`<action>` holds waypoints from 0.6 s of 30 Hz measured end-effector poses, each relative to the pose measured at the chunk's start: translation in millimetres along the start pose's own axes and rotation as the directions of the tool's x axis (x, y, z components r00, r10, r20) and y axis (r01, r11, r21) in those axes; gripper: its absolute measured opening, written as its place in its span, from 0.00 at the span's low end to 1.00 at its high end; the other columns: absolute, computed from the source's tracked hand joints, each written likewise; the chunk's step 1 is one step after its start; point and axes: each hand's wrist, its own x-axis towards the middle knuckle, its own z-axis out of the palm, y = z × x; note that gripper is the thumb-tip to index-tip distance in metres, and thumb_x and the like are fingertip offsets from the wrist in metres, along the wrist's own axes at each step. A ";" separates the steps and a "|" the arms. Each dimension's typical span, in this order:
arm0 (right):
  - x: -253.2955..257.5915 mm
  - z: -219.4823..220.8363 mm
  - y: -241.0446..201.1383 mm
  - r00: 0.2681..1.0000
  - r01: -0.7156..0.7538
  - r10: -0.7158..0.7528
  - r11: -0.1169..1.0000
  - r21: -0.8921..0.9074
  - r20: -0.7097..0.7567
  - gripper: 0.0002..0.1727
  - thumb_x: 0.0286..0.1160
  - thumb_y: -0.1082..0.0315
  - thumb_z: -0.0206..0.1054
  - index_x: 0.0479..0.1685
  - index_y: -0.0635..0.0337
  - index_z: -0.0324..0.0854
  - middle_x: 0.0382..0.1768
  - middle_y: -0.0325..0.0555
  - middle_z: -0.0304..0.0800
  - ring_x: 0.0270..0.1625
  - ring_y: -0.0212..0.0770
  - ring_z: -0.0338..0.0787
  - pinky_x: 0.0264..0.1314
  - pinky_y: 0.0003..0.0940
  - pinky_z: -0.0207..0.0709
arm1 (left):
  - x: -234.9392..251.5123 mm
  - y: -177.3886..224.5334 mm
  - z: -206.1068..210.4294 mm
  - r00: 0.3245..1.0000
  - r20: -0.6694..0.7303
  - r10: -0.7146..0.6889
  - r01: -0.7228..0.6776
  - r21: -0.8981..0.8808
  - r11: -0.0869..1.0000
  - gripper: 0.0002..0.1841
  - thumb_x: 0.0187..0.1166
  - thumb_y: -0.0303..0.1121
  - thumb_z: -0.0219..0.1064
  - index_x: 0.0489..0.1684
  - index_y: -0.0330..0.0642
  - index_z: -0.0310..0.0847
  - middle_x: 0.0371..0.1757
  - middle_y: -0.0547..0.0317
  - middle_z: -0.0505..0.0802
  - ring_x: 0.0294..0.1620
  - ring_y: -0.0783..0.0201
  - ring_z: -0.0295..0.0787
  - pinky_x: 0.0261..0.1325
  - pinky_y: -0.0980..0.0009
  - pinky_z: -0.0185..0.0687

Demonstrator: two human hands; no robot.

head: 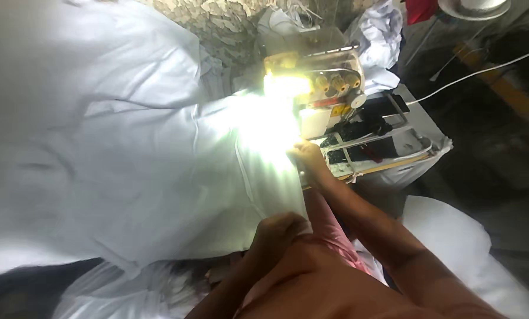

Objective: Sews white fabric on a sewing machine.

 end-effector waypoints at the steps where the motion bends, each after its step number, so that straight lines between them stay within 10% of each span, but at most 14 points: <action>1: -3.2 0.1 3.3 1.000 0.003 -0.003 1.000 -0.011 0.001 0.05 0.82 0.72 0.63 0.37 0.63 0.78 0.19 0.33 0.79 0.15 0.22 0.74 0.18 0.17 0.69 | 0.0 -0.5 -2.8 1.000 0.024 -0.011 0.010 0.042 0.999 0.11 0.83 0.31 0.65 0.41 0.31 0.90 0.34 0.55 0.95 0.35 0.79 0.89 0.45 0.84 0.82; 13: 3.8 4.6 14.7 0.996 0.075 -0.077 0.996 -0.055 -0.048 0.03 0.81 0.74 0.63 0.39 0.62 0.78 0.18 0.32 0.79 0.17 0.20 0.73 0.22 0.17 0.67 | 39.6 -33.0 -11.6 0.995 -0.004 -0.095 0.094 0.201 0.975 0.11 0.83 0.32 0.66 0.42 0.33 0.92 0.36 0.52 0.95 0.36 0.68 0.90 0.47 0.70 0.85; 18: -16.9 -2.3 27.5 0.988 0.152 -0.154 0.969 -0.197 0.006 0.05 0.86 0.67 0.61 0.45 0.58 0.79 0.19 0.38 0.77 0.17 0.27 0.71 0.20 0.21 0.65 | 57.8 -44.5 -11.9 0.980 -0.076 0.181 -0.133 0.420 0.898 0.07 0.77 0.30 0.70 0.35 0.38 0.93 0.31 0.55 0.95 0.34 0.61 0.92 0.43 0.66 0.86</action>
